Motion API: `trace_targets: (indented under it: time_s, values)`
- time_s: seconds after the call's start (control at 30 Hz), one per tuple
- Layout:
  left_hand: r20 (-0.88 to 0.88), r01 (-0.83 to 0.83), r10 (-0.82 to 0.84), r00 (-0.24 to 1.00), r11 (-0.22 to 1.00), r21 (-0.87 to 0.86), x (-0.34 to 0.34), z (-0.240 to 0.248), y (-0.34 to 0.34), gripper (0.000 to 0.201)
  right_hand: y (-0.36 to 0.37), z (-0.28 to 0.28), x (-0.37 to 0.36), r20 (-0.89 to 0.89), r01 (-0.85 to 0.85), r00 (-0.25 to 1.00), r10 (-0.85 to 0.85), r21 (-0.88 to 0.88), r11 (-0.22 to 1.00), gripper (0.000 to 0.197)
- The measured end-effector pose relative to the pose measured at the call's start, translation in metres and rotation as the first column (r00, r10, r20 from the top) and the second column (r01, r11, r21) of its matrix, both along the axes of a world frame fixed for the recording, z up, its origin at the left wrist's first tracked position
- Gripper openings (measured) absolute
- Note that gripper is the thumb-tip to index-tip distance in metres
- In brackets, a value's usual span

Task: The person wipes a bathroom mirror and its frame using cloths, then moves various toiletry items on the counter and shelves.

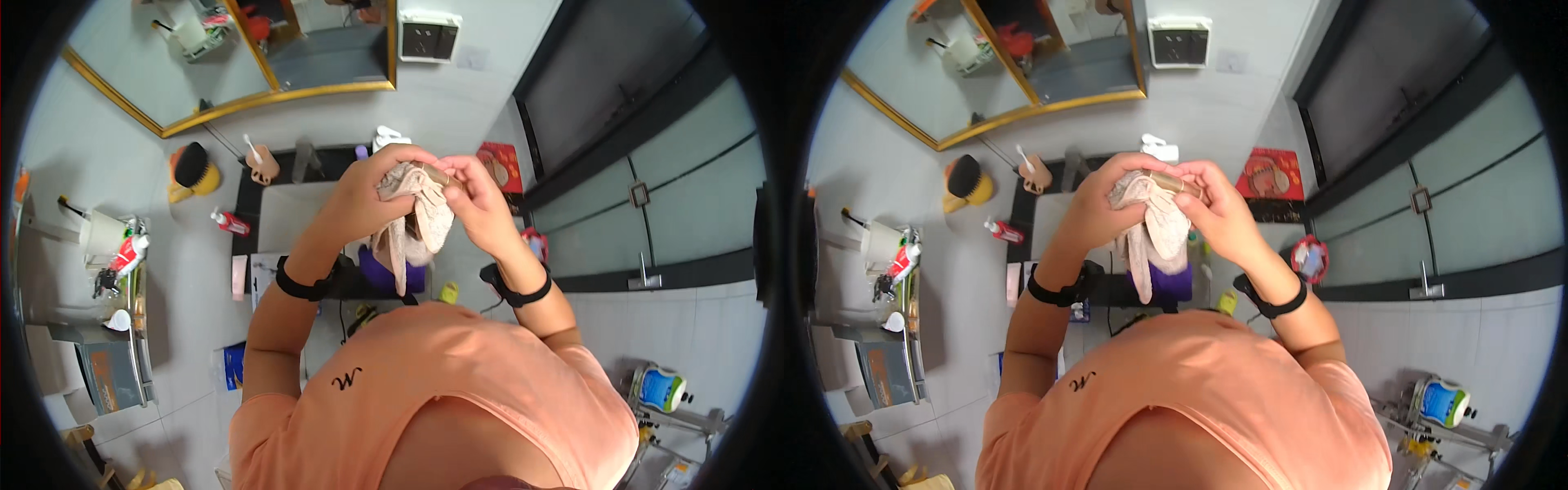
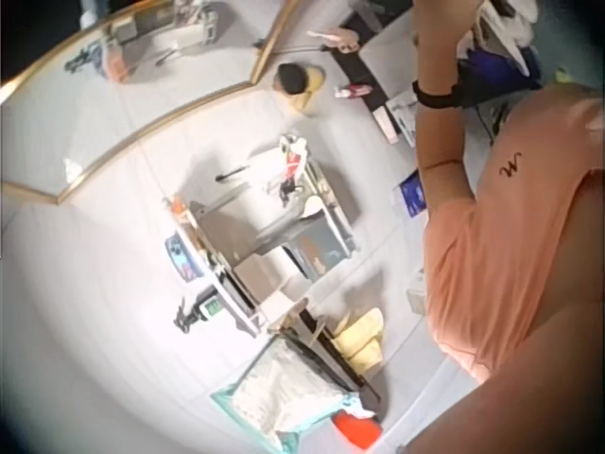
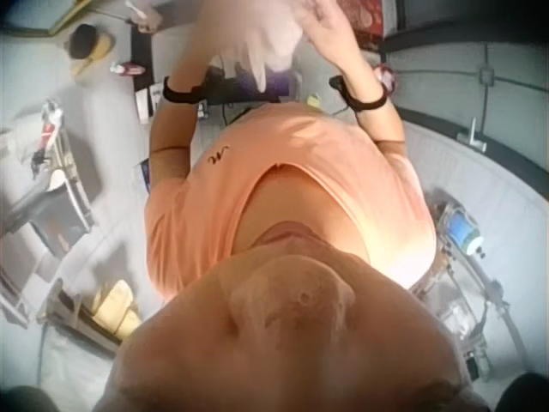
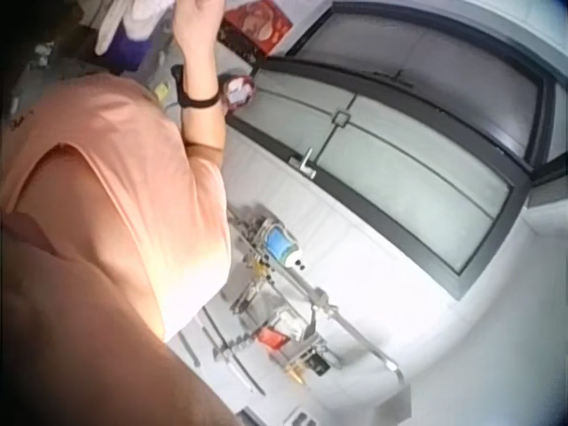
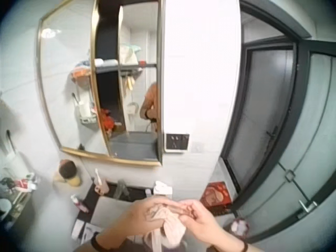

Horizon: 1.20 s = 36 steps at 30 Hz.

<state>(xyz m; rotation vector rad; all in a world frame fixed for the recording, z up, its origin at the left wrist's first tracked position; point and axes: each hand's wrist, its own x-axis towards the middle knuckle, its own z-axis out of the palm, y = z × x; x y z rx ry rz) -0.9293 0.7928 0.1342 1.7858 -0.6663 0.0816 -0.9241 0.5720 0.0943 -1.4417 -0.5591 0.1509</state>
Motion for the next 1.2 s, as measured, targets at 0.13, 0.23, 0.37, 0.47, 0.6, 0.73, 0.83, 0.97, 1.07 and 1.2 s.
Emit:
trace_targets:
  time_s: [0.13, 0.23, 0.37, 0.47, 0.6, 0.73, 0.83, 0.97, 1.07, 1.2]
  values:
    - [0.046, -0.256, 0.276, 0.96, 0.934, -0.248, -0.014, -0.03, -0.031, 0.053, -0.011, -0.022, 0.001, -0.238, 0.09, 0.97, -0.053, 0.148, 0.985, 0.034]
    - [-0.177, -0.3, 0.249, 0.952, 0.869, -0.392, -0.021, -0.048, -0.021, 0.054, -0.032, -0.038, 0.0, -0.28, 0.06, 0.959, 0.034, 0.319, 0.946, 0.036]
    - [-0.12, -0.413, 0.399, 0.909, 0.828, -0.378, -0.029, -0.039, -0.046, 0.046, -0.033, -0.042, -0.014, -0.247, 0.141, 0.966, -0.08, 0.242, 0.96, 0.034]
    - [-0.167, -0.309, 0.267, 0.949, 0.889, -0.338, -0.031, -0.035, -0.074, 0.03, -0.025, -0.045, -0.024, -0.104, 0.179, 0.981, -0.166, 0.129, 0.975, 0.031]
    - [-0.431, -0.328, 0.135, 0.892, 0.85, -0.413, -0.008, -0.054, -0.07, 0.024, -0.029, -0.036, -0.038, 0.325, 0.168, 0.938, -0.124, -0.108, 0.98, 0.03]
    - [-0.511, -0.293, -0.182, 0.84, 0.641, -0.709, -0.008, -0.051, -0.063, 0.028, -0.035, -0.044, -0.031, -0.17, 0.052, 0.985, 0.02, 0.41, 0.911, 0.031]
    - [-0.227, -0.169, 0.044, 0.973, 0.803, -0.572, -0.015, -0.055, -0.076, 0.027, -0.034, -0.049, -0.032, -0.161, 0.114, 0.985, -0.066, 0.312, 0.943, 0.031]
    - [-0.288, -0.282, 0.164, 0.943, 0.855, -0.436, -0.018, -0.053, -0.081, 0.022, -0.027, -0.046, -0.046, -0.05, 0.164, 0.986, -0.157, 0.167, 0.972, 0.03]
    - [-0.501, -0.248, -0.206, 0.841, 0.676, -0.694, -0.009, -0.077, -0.074, 0.021, -0.026, -0.043, -0.046, -0.138, 0.037, 0.99, 0.01, 0.338, 0.94, 0.029]
    - [-0.442, -0.346, -0.076, 0.894, 0.512, -0.786, -0.023, -0.076, -0.071, 0.031, -0.03, -0.044, -0.039, -0.207, 0.374, 0.913, -0.351, 0.084, 0.924, 0.029]
